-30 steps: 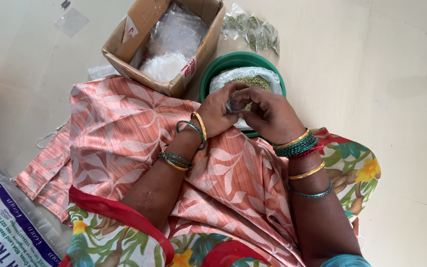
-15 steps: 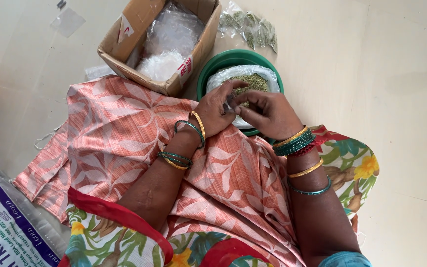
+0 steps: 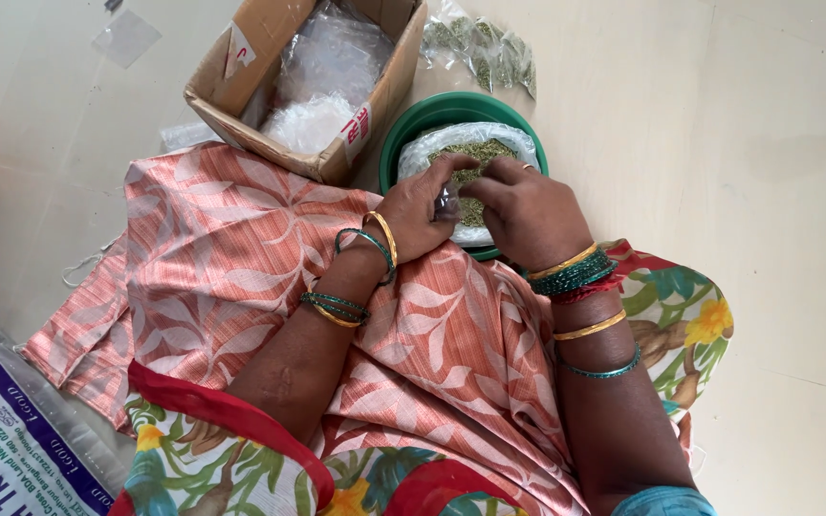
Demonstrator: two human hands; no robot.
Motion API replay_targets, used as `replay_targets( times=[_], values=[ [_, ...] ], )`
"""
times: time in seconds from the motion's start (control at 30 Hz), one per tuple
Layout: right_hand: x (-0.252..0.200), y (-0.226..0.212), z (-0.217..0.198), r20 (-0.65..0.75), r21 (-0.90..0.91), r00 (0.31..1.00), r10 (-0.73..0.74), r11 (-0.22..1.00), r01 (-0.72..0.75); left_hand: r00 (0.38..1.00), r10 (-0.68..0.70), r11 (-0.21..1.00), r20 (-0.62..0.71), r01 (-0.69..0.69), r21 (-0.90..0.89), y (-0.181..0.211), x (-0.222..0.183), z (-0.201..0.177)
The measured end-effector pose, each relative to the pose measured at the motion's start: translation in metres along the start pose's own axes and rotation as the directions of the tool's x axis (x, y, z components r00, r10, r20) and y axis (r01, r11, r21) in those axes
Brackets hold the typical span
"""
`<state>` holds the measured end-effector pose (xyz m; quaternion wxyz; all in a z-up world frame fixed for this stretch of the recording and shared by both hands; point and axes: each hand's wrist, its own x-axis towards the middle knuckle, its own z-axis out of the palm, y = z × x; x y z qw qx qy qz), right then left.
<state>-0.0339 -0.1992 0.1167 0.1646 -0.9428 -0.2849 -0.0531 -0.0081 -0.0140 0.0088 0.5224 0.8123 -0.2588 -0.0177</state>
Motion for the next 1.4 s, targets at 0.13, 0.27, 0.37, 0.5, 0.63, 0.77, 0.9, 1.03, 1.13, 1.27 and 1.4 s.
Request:
replay_targets(
  times=[0.13,0.27,0.37,0.5,0.63,0.77,0.9,1.03,1.13,1.27,1.4],
  values=[
    [-0.001,0.005,-0.002,0.014,0.039,0.999,0.053,0.998,-0.053,1.0,0.0,1.0,-0.005,0.0,-0.017,0.004,0.0,-0.003],
    [-0.004,0.02,0.01,-0.078,0.236,0.989,0.126,0.966,-0.104,0.998,-0.062,0.997,0.019,0.063,-0.049,0.007,0.0,-0.006],
    [-0.006,0.037,0.029,-0.139,0.277,0.965,0.221,0.945,-0.177,0.996,-0.09,0.993,0.015,0.091,-0.079,0.007,-0.002,-0.007],
    [-0.006,0.058,0.062,-0.025,0.061,0.977,0.213,0.976,-0.211,0.995,-0.092,0.986,-0.026,0.087,-0.139,0.009,-0.001,-0.012],
    [0.0,0.054,0.079,0.123,0.006,0.988,0.098,0.995,-0.099,0.993,-0.107,0.977,-0.039,0.098,-0.188,0.006,-0.002,-0.012],
    [0.005,0.048,0.083,0.266,0.018,0.962,0.057,0.998,-0.064,0.991,-0.119,0.972,-0.058,0.104,-0.212,0.008,-0.002,-0.013],
    [0.002,0.052,0.091,0.256,-0.008,0.963,0.082,0.997,-0.083,0.99,-0.131,0.97,-0.06,0.116,-0.213,0.006,-0.001,-0.013],
    [0.005,0.043,0.083,0.222,0.02,0.971,0.087,0.995,-0.093,0.992,-0.111,0.977,-0.058,0.098,-0.19,0.003,-0.002,-0.009],
    [0.004,0.047,0.087,0.226,-0.005,0.967,0.114,0.993,-0.116,0.991,-0.12,0.98,-0.056,0.109,-0.169,0.003,-0.002,-0.009],
    [0.003,0.051,0.082,0.106,0.028,0.972,0.207,0.977,-0.211,0.992,-0.106,0.986,-0.069,0.096,-0.134,-0.001,0.0,-0.004],
    [0.004,0.037,0.048,-0.023,0.372,0.937,0.349,0.873,-0.315,0.989,-0.004,0.998,-0.147,-0.006,-0.066,-0.016,-0.002,0.004]
  ],
)
